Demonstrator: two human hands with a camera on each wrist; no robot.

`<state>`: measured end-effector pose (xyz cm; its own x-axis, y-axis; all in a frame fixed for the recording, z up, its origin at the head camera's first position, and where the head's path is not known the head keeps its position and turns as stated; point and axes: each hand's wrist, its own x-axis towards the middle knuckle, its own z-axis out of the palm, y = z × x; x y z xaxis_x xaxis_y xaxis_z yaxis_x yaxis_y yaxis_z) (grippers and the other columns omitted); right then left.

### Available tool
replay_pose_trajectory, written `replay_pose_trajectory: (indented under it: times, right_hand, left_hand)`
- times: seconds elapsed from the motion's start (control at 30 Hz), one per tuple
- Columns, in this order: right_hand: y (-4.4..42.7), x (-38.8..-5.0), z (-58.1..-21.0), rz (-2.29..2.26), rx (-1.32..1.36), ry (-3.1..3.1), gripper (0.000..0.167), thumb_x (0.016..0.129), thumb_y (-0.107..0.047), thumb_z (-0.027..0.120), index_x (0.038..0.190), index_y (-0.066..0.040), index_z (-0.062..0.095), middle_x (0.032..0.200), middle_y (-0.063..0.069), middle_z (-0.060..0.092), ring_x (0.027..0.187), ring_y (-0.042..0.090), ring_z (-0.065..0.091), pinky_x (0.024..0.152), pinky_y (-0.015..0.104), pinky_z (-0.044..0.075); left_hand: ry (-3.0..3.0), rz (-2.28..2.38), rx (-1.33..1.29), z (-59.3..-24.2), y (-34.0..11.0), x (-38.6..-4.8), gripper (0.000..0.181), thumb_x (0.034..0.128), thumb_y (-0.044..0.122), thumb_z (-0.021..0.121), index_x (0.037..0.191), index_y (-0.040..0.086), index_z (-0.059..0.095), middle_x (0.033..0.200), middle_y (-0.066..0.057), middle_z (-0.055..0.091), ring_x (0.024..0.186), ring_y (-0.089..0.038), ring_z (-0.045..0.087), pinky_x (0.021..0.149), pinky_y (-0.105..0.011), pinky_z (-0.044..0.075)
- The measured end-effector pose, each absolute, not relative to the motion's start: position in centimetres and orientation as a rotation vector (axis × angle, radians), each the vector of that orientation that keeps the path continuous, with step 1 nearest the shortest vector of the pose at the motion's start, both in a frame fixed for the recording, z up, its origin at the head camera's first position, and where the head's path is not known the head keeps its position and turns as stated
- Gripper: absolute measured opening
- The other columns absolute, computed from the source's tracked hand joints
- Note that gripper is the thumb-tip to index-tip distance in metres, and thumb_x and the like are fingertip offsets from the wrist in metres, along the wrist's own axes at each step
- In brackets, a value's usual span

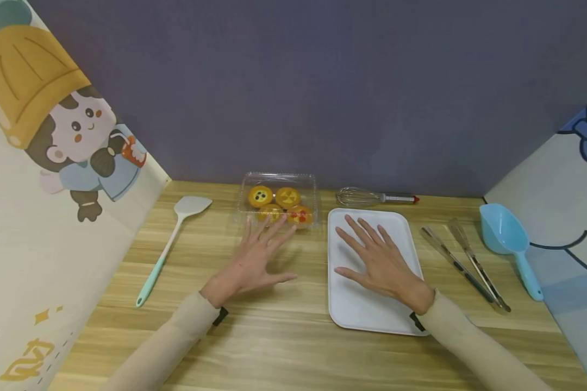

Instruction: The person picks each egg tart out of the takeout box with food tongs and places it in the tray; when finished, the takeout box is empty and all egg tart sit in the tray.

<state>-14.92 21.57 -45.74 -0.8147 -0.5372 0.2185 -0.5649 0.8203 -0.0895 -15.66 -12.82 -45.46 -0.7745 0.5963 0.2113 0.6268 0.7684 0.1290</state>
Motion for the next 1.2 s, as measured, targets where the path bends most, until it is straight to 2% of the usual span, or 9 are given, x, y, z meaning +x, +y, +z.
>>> replay_pose_trajectory:
  times: [0.17,0.3,0.47,0.57,0.67,0.8,0.93,1.07,1.2]
  right_hand:
    - [20.3,-15.8,-45.0,0.248,0.932,-2.814,0.086,0.097,-0.069,0.055,0.167,-0.034,0.020,0.177,0.002,0.012,0.161,0.034,0.024,0.127,0.068,0.028]
    - [18.9,-16.7,-44.4,0.253,1.018,-2.788,0.081,0.100,-0.065,0.054,0.167,-0.029,0.024,0.176,0.006,0.016,0.159,0.036,0.028,0.126,0.065,0.032]
    - [17.2,-17.7,-43.8,0.246,1.081,-2.716,0.075,0.103,-0.058,0.055,0.164,-0.020,0.035,0.168,0.016,0.034,0.151,0.040,0.041,0.120,0.062,0.043]
    - [16.0,-18.3,-43.4,0.249,1.082,-2.687,0.069,0.103,-0.054,0.057,0.159,-0.015,0.044,0.158,0.019,0.047,0.141,0.040,0.052,0.109,0.059,0.054]
    - [14.8,-18.9,-43.0,0.259,1.076,-2.646,0.059,0.103,-0.048,0.061,0.148,-0.011,0.056,0.141,0.018,0.057,0.119,0.035,0.062,0.087,0.049,0.063]
    - [13.1,-19.6,-42.6,0.284,1.081,-2.579,0.041,0.099,-0.036,0.072,0.130,-0.010,0.066,0.117,0.011,0.059,0.090,0.023,0.056,0.064,0.035,0.054]
    - [11.5,-20.1,-42.6,0.300,1.118,-2.539,0.030,0.095,-0.024,0.077,0.121,-0.011,0.073,0.111,0.007,0.065,0.087,0.021,0.057,0.063,0.035,0.055]
    - [10.1,-20.6,-43.1,0.187,1.140,-2.503,0.017,0.097,-0.019,0.072,0.113,-0.013,0.074,0.104,0.006,0.069,0.085,0.024,0.064,0.059,0.038,0.059]
    - [9.2,-20.8,-43.9,-0.001,1.130,-2.429,0.009,0.098,-0.012,0.066,0.103,-0.013,0.073,0.098,0.004,0.071,0.080,0.024,0.068,0.046,0.036,0.055]
  left_hand:
    - [-2.845,-0.421,-0.898,-44.9,-13.5,-15.8,0.098,0.0934,0.072,0.058,0.169,0.030,0.012,0.177,-0.002,0.003,0.163,-0.039,0.011,0.129,-0.076,0.005]
    - [-2.826,-0.540,-0.794,-44.7,-14.3,-15.9,0.092,0.0972,0.061,0.062,0.169,0.024,0.018,0.177,-0.002,0.010,0.162,-0.037,0.019,0.130,-0.074,0.009]
    - [-2.780,-0.768,-0.612,-44.5,-15.2,-16.3,0.086,0.1000,0.051,0.064,0.167,0.017,0.023,0.174,-0.009,0.022,0.159,-0.036,0.025,0.132,-0.064,0.019]
    - [-2.735,-0.957,-0.452,-44.4,-15.7,-16.7,0.083,0.0996,0.045,0.067,0.165,0.012,0.028,0.170,-0.014,0.030,0.156,-0.038,0.031,0.130,-0.061,0.028]
    - [-2.698,-1.117,-0.280,-44.5,-16.4,-17.1,0.081,0.0990,0.042,0.068,0.163,0.009,0.031,0.166,-0.018,0.035,0.152,-0.039,0.034,0.128,-0.063,0.032]
    - [-2.678,-1.302,-0.095,-44.8,-17.2,-17.5,0.084,0.0982,0.038,0.071,0.162,0.004,0.029,0.163,-0.025,0.035,0.148,-0.045,0.038,0.124,-0.065,0.037]
    - [-2.649,-1.573,0.050,-45.1,-17.9,-18.1,0.086,0.0992,0.030,0.071,0.164,0.002,0.022,0.161,-0.029,0.033,0.146,-0.049,0.040,0.120,-0.062,0.044]
    - [-2.525,-1.945,0.184,-45.2,-18.4,-18.6,0.080,0.1027,0.016,0.063,0.166,0.006,0.016,0.160,-0.027,0.034,0.146,-0.045,0.041,0.120,-0.057,0.047]
    - [-2.399,-2.156,0.265,-45.4,-18.5,-18.8,0.074,0.1016,0.003,0.054,0.166,0.006,0.018,0.157,-0.027,0.039,0.138,-0.037,0.052,0.113,-0.035,0.055]
